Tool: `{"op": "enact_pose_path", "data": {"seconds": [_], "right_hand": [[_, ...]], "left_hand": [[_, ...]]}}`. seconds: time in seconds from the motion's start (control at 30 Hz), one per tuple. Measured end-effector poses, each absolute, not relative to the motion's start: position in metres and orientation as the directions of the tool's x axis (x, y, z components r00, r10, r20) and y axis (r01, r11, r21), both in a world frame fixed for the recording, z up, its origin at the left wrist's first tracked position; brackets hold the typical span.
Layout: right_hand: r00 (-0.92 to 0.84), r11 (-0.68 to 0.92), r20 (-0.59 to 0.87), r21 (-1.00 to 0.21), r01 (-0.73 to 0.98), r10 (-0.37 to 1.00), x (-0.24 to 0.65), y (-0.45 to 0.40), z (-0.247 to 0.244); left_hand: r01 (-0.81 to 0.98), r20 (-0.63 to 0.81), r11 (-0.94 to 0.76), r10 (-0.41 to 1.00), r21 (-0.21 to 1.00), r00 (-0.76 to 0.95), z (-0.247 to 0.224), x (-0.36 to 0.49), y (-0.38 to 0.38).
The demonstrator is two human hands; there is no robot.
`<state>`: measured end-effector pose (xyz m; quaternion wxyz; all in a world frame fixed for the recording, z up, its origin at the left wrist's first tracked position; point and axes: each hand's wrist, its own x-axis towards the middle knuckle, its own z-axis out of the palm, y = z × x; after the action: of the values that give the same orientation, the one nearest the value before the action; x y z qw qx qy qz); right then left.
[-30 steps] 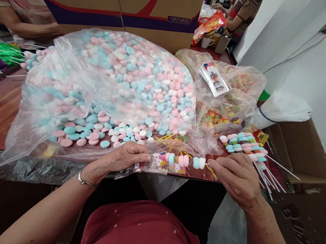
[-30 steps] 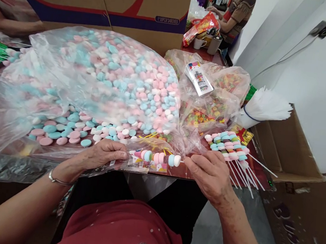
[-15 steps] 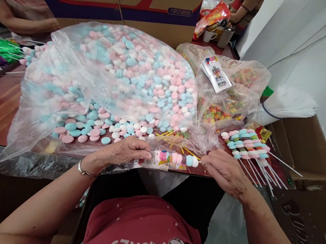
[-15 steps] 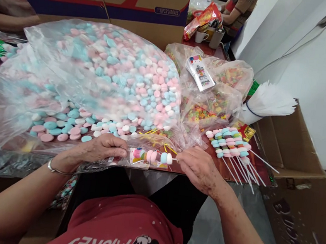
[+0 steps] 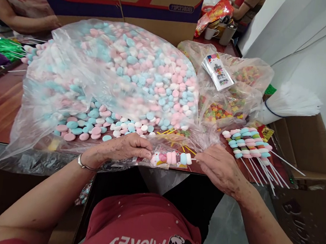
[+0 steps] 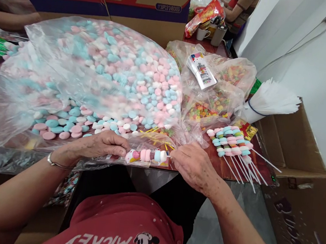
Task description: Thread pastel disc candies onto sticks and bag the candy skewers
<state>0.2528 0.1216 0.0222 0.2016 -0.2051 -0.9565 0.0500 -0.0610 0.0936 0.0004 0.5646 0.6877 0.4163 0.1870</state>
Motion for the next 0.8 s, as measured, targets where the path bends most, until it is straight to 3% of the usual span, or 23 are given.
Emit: {"op": "enact_pose_path", "data": {"seconds": [0.1, 0.3, 0.5, 0.63, 0.8], "right_hand": [[-0.823, 0.908, 0.384, -0.193, 0.371, 0.418, 0.253, 0.121, 0.020], [-0.765, 0.887, 0.485, -0.048, 0.460, 0.423, 0.245, 0.110, 0.014], [-0.740, 0.862, 0.451, -0.173, 0.476, 0.499, 0.247, 0.108, 0.012], [-0.804, 0.899, 0.406, -0.150, 0.411, 0.435, 0.247, 0.110, 0.016], [-0.817, 0.913, 0.427, -0.054, 0.404, 0.387, 0.243, 0.110, 0.021]], "left_hand": [[0.346, -0.243, 0.033, 0.774, 0.938, 0.585, 0.003, -0.063, 0.093], [0.360, -0.243, 0.032, 0.794, 0.932, 0.558, 0.002, -0.060, 0.094], [0.422, -0.240, -0.065, 0.739, 0.904, 0.629, 0.004, -0.065, 0.096], [0.418, -0.265, -0.062, 0.687, 0.906, 0.676, 0.013, -0.065, 0.094], [0.381, -0.101, -0.192, 0.773, 0.904, 0.627, 0.015, -0.052, 0.084]]}}
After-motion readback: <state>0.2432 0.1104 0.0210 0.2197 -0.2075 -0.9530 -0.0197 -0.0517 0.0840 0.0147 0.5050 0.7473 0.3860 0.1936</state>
